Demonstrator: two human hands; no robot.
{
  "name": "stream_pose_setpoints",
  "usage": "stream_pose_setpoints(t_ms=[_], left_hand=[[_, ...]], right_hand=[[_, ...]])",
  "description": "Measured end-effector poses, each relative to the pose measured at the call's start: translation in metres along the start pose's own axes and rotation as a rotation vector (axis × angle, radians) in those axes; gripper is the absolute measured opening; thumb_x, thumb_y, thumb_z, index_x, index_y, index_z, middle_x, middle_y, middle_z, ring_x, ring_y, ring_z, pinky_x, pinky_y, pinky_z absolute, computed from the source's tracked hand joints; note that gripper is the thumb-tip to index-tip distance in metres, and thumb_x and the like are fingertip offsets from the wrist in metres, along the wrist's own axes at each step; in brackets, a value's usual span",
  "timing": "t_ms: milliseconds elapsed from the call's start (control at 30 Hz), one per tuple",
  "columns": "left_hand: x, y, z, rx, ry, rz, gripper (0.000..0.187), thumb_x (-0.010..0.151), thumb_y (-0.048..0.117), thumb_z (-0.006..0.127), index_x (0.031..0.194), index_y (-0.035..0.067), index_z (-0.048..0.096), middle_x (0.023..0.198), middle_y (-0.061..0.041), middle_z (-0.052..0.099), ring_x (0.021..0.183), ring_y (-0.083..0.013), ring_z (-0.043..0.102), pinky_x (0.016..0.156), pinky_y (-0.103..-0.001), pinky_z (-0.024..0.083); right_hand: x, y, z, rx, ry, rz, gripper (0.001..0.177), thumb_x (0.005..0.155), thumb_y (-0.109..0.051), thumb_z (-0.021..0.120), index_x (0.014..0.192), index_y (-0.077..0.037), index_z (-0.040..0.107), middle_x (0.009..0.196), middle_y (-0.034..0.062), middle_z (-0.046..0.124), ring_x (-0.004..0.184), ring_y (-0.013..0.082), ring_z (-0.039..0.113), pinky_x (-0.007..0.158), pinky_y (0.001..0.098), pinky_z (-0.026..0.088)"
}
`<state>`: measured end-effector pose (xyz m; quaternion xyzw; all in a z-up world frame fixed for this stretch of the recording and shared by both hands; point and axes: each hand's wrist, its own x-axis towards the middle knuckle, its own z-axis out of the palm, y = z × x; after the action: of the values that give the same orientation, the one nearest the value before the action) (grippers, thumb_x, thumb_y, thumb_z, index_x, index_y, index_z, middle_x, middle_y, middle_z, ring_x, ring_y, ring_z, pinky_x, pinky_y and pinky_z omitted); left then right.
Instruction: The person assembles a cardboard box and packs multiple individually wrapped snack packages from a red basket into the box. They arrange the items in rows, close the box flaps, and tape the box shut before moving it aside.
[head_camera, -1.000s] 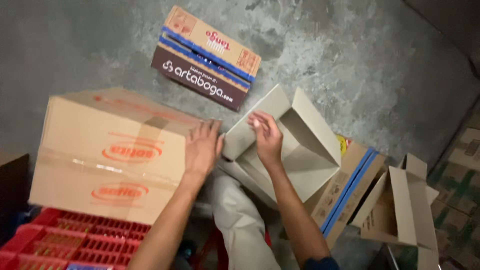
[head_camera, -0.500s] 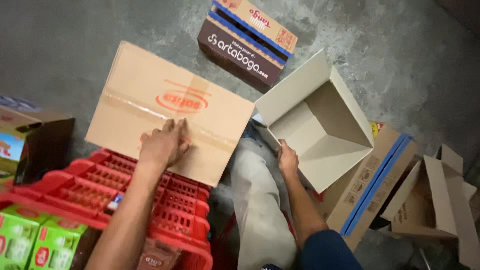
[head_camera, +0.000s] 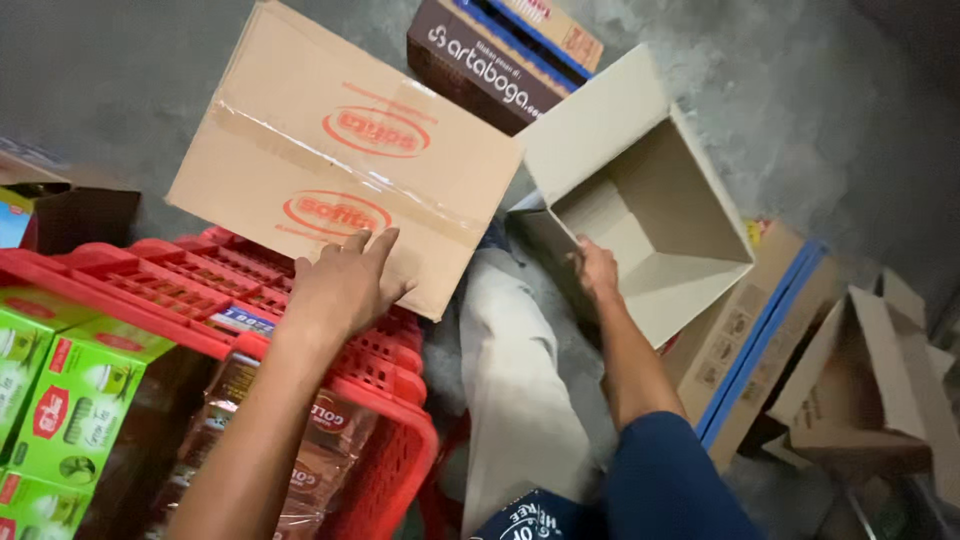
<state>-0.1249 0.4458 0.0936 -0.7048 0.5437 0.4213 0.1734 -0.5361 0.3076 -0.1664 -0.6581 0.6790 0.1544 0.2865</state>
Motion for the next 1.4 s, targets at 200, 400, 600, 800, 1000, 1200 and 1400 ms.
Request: stream_pose_setpoints(t_ms=[200,400,600,800,1000,1200,1400], left_hand=[[-0.044,0.005,0.031,0.123,0.198,0.126,0.067,0.106,0.049,0.058,0.168,0.025,0.046,0.154,-0.011,0.065,0.136,-0.0390,0.067,0.109,-0.061,0.052],[-0.083,0.061,0.045,0.045,0.298,0.178,0.068,0.103,0.045,0.062,0.167,0.025,0.049,0.151,-0.014,0.067,0.134,-0.0414,0.069,0.107,-0.060,0.054],[-0.108,0.072,0.083,0.097,0.513,0.139,0.060,0.105,0.056,0.054,0.158,0.028,0.063,0.132,-0.011,0.080,0.118,-0.0395,0.077,0.101,-0.057,0.054],[-0.110,0.070,0.155,0.098,0.968,0.150,0.043,0.104,0.063,0.064,0.133,0.035,0.080,0.116,0.004,0.083,0.107,-0.0270,0.076,0.120,-0.047,0.041],[-0.127,0.081,0.168,0.152,1.034,0.107,0.056,0.098,0.058,0.075,0.144,0.027,0.079,0.123,-0.007,0.081,0.119,-0.0320,0.073,0.137,-0.053,0.026],[-0.123,0.079,0.164,0.160,1.072,0.164,0.054,0.098,0.055,0.078,0.144,0.027,0.079,0.121,-0.009,0.081,0.115,-0.0364,0.075,0.133,-0.055,0.031],[-0.126,0.076,0.170,0.307,1.098,0.093,0.052,0.111,0.054,0.070,0.152,0.025,0.083,0.124,-0.005,0.085,0.116,-0.0349,0.072,0.130,-0.049,0.037]], right_hand=[[-0.020,0.011,-0.030,0.018,0.073,-0.020,0.021,0.110,-0.032,0.066,0.128,-0.021,0.070,0.119,0.0219,0.082,0.116,0.0496,0.076,0.100,0.0641,0.060],[-0.080,0.017,-0.058,0.265,0.089,-0.064,0.025,0.112,-0.032,0.062,0.129,-0.017,0.074,0.124,0.0189,0.081,0.121,0.0497,0.074,0.103,0.0649,0.056],[-0.148,0.029,-0.088,0.145,0.184,-0.345,0.038,0.115,-0.017,0.063,0.151,-0.005,0.062,0.132,0.0233,0.078,0.128,0.0416,0.073,0.108,0.0571,0.059],[-0.202,0.032,-0.136,-0.005,0.243,-0.558,0.032,0.108,-0.016,0.061,0.140,-0.022,0.063,0.096,0.0188,0.080,0.097,0.0474,0.080,0.087,0.0656,0.062],[-0.225,0.023,-0.172,-0.138,0.321,-0.688,0.034,0.111,-0.023,0.042,0.130,-0.041,0.063,0.096,0.0060,0.080,0.097,0.0444,0.080,0.088,0.0622,0.063],[-0.231,0.016,-0.178,-0.257,0.376,-0.680,0.034,0.109,-0.019,0.044,0.124,-0.041,0.065,0.091,0.0056,0.080,0.085,0.0480,0.080,0.081,0.0640,0.065],[-0.197,0.047,-0.139,-0.209,0.389,-0.611,0.058,0.090,-0.005,0.056,0.139,-0.035,0.057,0.080,0.0136,0.074,0.074,0.0483,0.073,0.062,0.0591,0.053]])
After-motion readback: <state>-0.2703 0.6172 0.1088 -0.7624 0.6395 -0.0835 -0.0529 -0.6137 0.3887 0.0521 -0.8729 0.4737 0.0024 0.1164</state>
